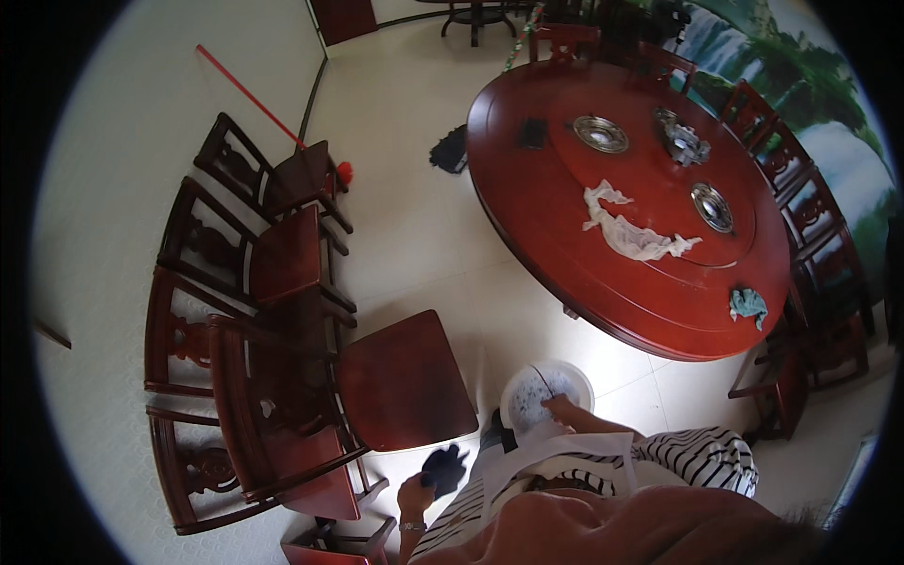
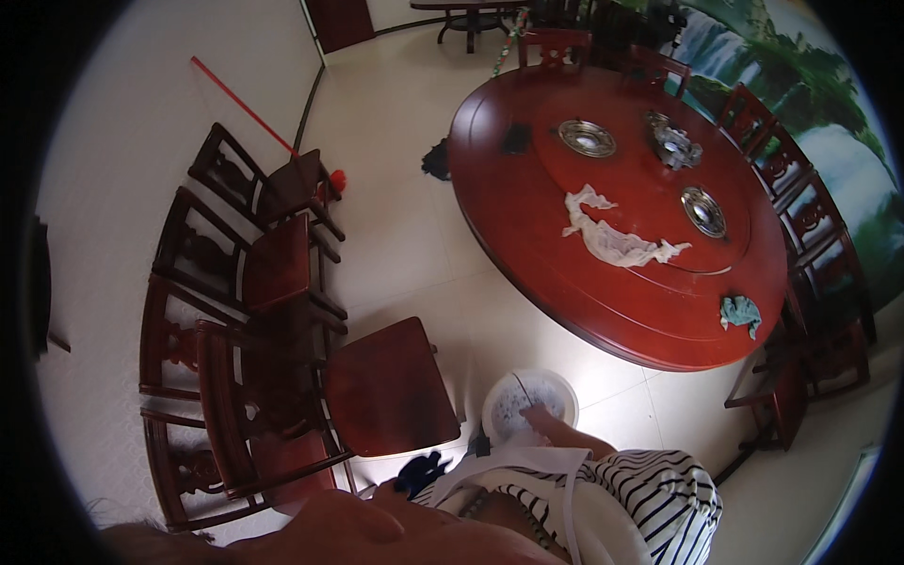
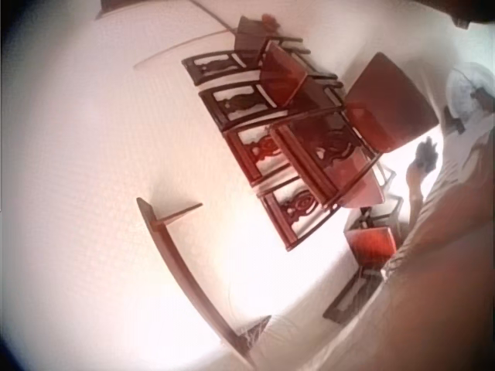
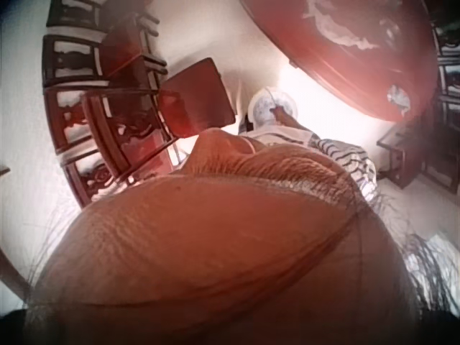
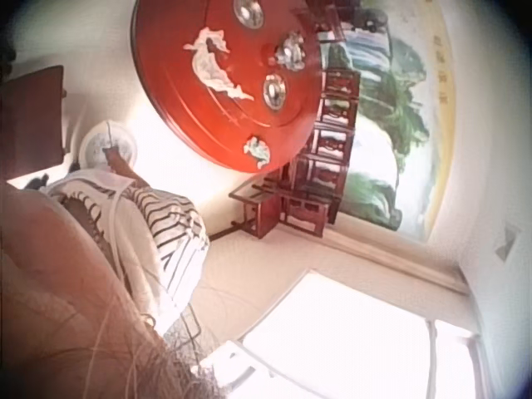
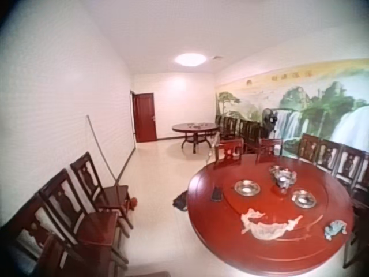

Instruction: The person wipes a window frame and sill with a blue cloth, then rinses the cloth in a bucket of water. They carry the bucket to a bathroom, pour out the water, and refill the bucket from a tap.

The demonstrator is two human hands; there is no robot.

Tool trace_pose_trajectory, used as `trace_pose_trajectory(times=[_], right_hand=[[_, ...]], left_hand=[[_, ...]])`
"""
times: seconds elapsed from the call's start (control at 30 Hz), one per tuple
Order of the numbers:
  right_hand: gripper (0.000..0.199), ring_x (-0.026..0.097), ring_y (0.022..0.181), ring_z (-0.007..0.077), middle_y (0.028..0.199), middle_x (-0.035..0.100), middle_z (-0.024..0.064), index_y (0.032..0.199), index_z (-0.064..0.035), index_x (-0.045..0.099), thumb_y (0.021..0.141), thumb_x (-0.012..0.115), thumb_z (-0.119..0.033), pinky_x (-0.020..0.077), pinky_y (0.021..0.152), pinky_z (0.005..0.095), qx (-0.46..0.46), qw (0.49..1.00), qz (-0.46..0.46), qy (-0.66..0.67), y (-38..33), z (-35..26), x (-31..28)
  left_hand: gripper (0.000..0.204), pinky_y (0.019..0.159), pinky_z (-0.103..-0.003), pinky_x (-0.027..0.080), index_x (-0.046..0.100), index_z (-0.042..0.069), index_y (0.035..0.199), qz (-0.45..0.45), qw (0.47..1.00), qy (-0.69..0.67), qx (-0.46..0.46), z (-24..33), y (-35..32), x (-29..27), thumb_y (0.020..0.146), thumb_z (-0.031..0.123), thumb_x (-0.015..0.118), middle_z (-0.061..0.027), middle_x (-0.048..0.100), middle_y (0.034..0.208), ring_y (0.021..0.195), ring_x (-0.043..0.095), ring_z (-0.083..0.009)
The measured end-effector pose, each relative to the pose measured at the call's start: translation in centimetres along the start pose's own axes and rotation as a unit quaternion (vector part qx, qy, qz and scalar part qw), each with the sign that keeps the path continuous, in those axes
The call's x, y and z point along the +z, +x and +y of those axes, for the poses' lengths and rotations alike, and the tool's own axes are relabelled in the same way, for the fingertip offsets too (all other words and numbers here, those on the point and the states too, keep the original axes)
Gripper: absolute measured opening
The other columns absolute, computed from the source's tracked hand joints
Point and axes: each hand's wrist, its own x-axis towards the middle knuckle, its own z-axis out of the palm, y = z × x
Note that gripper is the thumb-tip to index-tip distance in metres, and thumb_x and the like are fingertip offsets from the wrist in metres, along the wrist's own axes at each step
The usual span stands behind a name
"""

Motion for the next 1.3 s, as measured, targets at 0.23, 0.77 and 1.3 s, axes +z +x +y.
trace_pose_trajectory(times=[0.23,0.77,1.3], right_hand=[[0.014,0.046,0.048,0.015,0.059,0.05,0.0034,0.076,-0.0049,0.062,0.074,0.069,-0.017,0.0329,0.041,0.0335,-0.178,0.983,-0.029,-0.025,0.9,-17.2,0.2],[0.032,0.051,0.05,0.0209,0.068,0.056,0.0103,0.087,0.0077,0.062,0.073,0.068,-0.02,0.0383,0.042,0.0388,-0.139,0.98,-0.14,0.028,2.1,-46.8,2.3],[0.019,0.041,0.043,0.0142,0.057,0.044,0.0037,0.068,-0.0045,0.051,0.076,0.063,-0.016,0.0268,0.036,0.0346,-0.214,0.965,-0.039,0.147,6.1,-73.3,0.8]], left_hand=[[0.03,0.065,-0.04,0.051,0.067,0.007,0.096,0.171,0.978,-0.115,0.043,14.8,3.6,-15.6,0.074,0.027,0.072,-0.018,0.067,0.08,0.078,0.065,-0.0362],[0.021,0.097,-0.036,0.038,0.058,0.003,0.106,0.269,0.717,-0.627,0.144,30.2,16.2,-22.4,0.087,0.012,0.062,-0.0077,0.061,0.104,0.101,0.055,-0.0188],[0.026,0.075,-0.035,0.05,0.052,0.007,0.094,0.133,0.605,-0.77,0.151,38.2,41.5,-37.0,0.071,0.013,0.063,-0.0101,0.057,0.089,0.082,0.057,-0.0223]])
